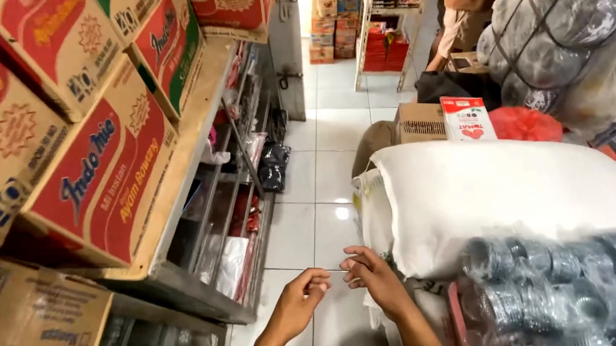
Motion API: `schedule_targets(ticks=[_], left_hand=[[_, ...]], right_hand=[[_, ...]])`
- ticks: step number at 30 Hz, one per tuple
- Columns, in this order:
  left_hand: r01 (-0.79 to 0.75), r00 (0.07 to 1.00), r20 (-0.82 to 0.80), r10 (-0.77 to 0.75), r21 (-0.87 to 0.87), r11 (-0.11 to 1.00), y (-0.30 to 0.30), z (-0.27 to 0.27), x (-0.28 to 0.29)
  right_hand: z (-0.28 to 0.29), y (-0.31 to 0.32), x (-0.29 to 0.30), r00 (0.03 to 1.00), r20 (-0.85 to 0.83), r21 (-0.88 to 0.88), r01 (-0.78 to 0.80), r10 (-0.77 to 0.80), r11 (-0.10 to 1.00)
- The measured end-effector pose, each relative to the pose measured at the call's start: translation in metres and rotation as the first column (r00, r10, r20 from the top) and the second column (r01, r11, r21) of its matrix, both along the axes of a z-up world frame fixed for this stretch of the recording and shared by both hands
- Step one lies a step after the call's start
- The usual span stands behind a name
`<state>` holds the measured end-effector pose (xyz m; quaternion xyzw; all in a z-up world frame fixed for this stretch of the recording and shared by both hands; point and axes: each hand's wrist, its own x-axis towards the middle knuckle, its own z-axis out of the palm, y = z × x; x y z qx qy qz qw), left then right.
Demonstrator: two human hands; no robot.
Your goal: The person handles bags of plastic goods, moving a white and red bag from a stack to a shelf and rearranging other packaged items.
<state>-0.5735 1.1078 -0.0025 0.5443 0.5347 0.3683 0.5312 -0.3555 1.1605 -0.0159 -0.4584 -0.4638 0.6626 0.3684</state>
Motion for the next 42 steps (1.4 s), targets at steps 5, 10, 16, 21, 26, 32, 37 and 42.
schedule_targets(ticks=[5, 10, 16, 21, 26, 32, 37, 42], left_hand=[[0.022, 1.0, 0.02, -0.021, -0.077, 0.997, 0.032, -0.022, 0.0], [0.091, 0.996, 0.012, -0.09, -0.048, 0.995, 0.074, -0.046, 0.006], [0.255, 0.966, 0.063, -0.25, -0.082, 0.964, 0.165, -0.051, 0.019], [0.41, 0.912, 0.035, -0.409, -0.031, 0.912, 0.261, -0.027, 0.023], [0.443, 0.891, 0.011, -0.454, 0.196, 0.875, 0.363, -0.023, 0.014], [0.4, 0.881, 0.247, -0.403, 0.063, 0.914, 0.455, -0.032, 0.02], [0.407, 0.9, 0.202, -0.386, -0.072, 0.911, 0.502, -0.035, 0.028], [0.461, 0.887, 0.092, -0.452, -0.123, 0.879, 0.573, -0.057, 0.025]], right_hand=[[-0.003, 0.026, 0.006, 1.0, -0.009, -0.112, -0.006, 0.005, 0.994], [-0.021, 0.046, 0.019, 0.996, -0.017, -0.209, 0.08, -0.085, 0.975], [-0.027, 0.104, 0.035, 0.966, -0.046, -0.145, 0.244, -0.253, 0.959], [-0.017, 0.17, 0.038, 0.902, -0.013, -0.09, 0.428, -0.431, 0.899], [-0.022, 0.253, 0.029, 0.867, -0.043, -0.084, 0.491, -0.496, 0.867], [-0.009, 0.324, -0.003, 0.693, -0.152, -0.171, 0.684, -0.705, 0.709], [-0.045, 0.371, 0.004, 0.528, -0.182, -0.324, 0.764, -0.829, 0.558], [-0.108, 0.445, 0.036, 0.412, -0.181, -0.428, 0.785, -0.893, 0.448]])
